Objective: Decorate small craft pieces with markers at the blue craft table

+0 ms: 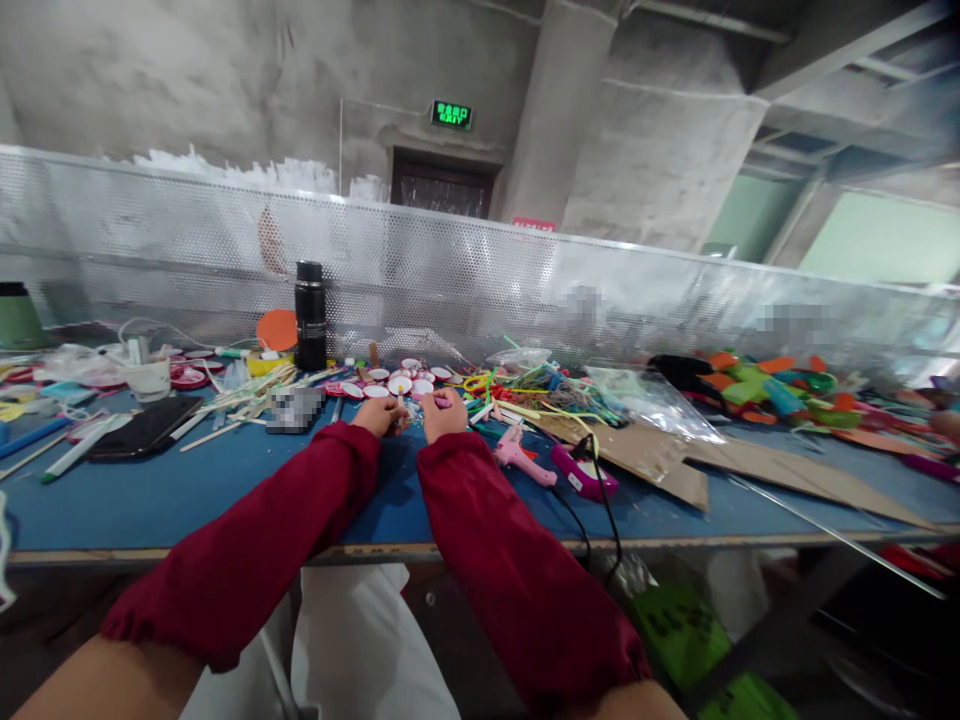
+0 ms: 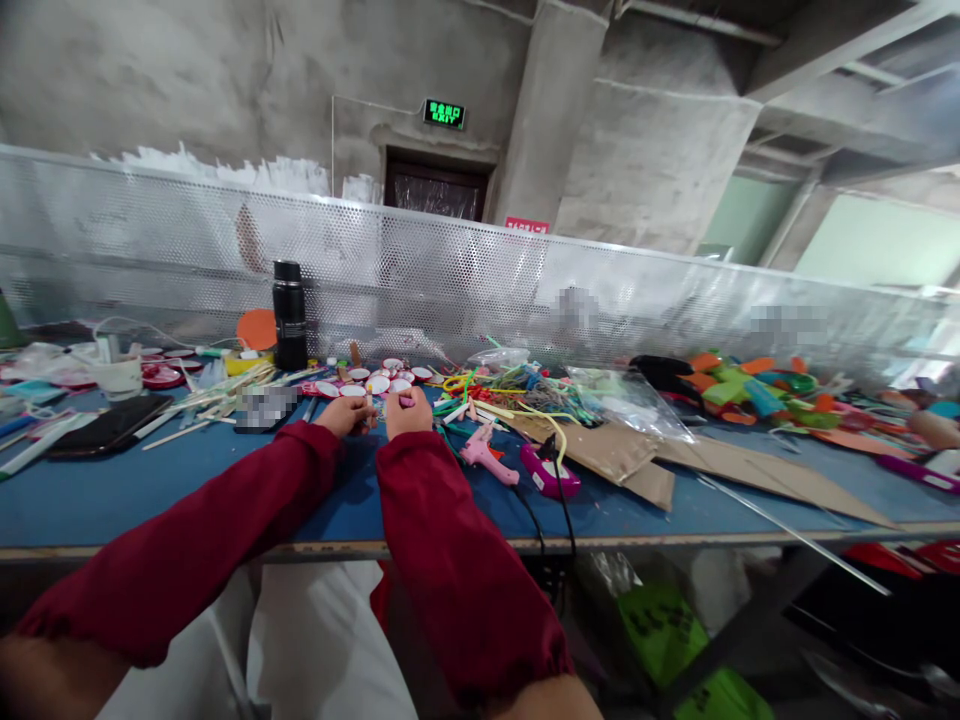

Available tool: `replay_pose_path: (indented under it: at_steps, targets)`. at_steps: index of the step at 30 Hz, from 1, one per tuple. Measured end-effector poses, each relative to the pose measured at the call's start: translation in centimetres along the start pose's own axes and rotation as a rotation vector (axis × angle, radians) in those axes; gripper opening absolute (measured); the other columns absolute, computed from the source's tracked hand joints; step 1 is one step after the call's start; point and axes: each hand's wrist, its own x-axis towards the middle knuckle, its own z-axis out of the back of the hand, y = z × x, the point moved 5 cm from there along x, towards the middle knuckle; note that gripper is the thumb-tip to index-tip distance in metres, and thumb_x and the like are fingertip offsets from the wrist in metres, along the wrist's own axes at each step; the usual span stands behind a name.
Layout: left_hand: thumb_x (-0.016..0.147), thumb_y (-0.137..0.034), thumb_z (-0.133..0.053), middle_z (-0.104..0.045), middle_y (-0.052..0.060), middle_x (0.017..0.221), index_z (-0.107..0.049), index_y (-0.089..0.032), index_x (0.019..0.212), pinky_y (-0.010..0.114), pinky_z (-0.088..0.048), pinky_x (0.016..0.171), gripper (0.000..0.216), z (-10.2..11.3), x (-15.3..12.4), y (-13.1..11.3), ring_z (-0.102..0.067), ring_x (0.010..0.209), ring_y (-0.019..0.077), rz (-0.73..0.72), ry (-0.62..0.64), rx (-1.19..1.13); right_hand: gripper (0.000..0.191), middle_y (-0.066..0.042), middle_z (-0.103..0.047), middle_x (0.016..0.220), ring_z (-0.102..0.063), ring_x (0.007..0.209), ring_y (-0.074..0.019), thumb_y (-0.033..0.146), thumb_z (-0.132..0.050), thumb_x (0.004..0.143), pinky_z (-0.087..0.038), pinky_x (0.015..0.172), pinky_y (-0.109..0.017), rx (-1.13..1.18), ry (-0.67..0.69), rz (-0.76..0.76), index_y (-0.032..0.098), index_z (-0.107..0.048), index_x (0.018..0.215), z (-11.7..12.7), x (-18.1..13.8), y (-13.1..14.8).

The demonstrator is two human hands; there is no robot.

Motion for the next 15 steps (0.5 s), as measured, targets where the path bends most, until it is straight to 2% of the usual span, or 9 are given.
replay_pose_path:
  at_steps: [5, 11, 15]
  targets:
    - [0.078, -0.028, -0.062, -0.064, 0.001, 0.061, -0.056, -0.014, 0.070, 0.019, -0.037, 0.041, 0.017, -0.07, 0.02, -0.08, -0.053, 0.042, 0.0088, 0.006, -0.006, -0.002, 0.015, 0.003, -0.057, 0.060, -0.050, 0.061, -0.0133, 0.034, -0.054, 0.069, -0.040, 0.062, -0.024, 0.062, 0.112, 0.043, 0.022, -0.054, 0.061, -0.52, -0.14, 0.51]
    - [0.078, -0.029, -0.063, -0.065, 0.001, 0.062, -0.055, -0.014, 0.070, 0.019, -0.038, 0.041, 0.018, -0.02, 0.03, -0.12, -0.054, 0.043, 0.0093, 0.001, -0.009, -0.027, 0.013, 0.004, -0.055, 0.058, -0.049, 0.058, -0.0127, 0.032, -0.056, 0.067, -0.037, 0.059, -0.024, 0.029, 0.040, -0.007, 0.022, -0.054, 0.061, -0.23, 0.00, 0.11]
    - [0.077, -0.027, -0.064, -0.064, 0.001, 0.059, -0.056, -0.014, 0.069, 0.019, -0.038, 0.041, 0.017, -0.11, -0.15, -0.25, -0.053, 0.042, 0.0089, 0.008, -0.003, -0.034, 0.014, 0.004, -0.057, 0.059, -0.050, 0.060, -0.0126, 0.033, -0.055, 0.069, -0.039, 0.062, -0.023, 0.076, 0.075, 0.038, 0.021, -0.054, 0.061, -0.45, 0.00, 0.40]
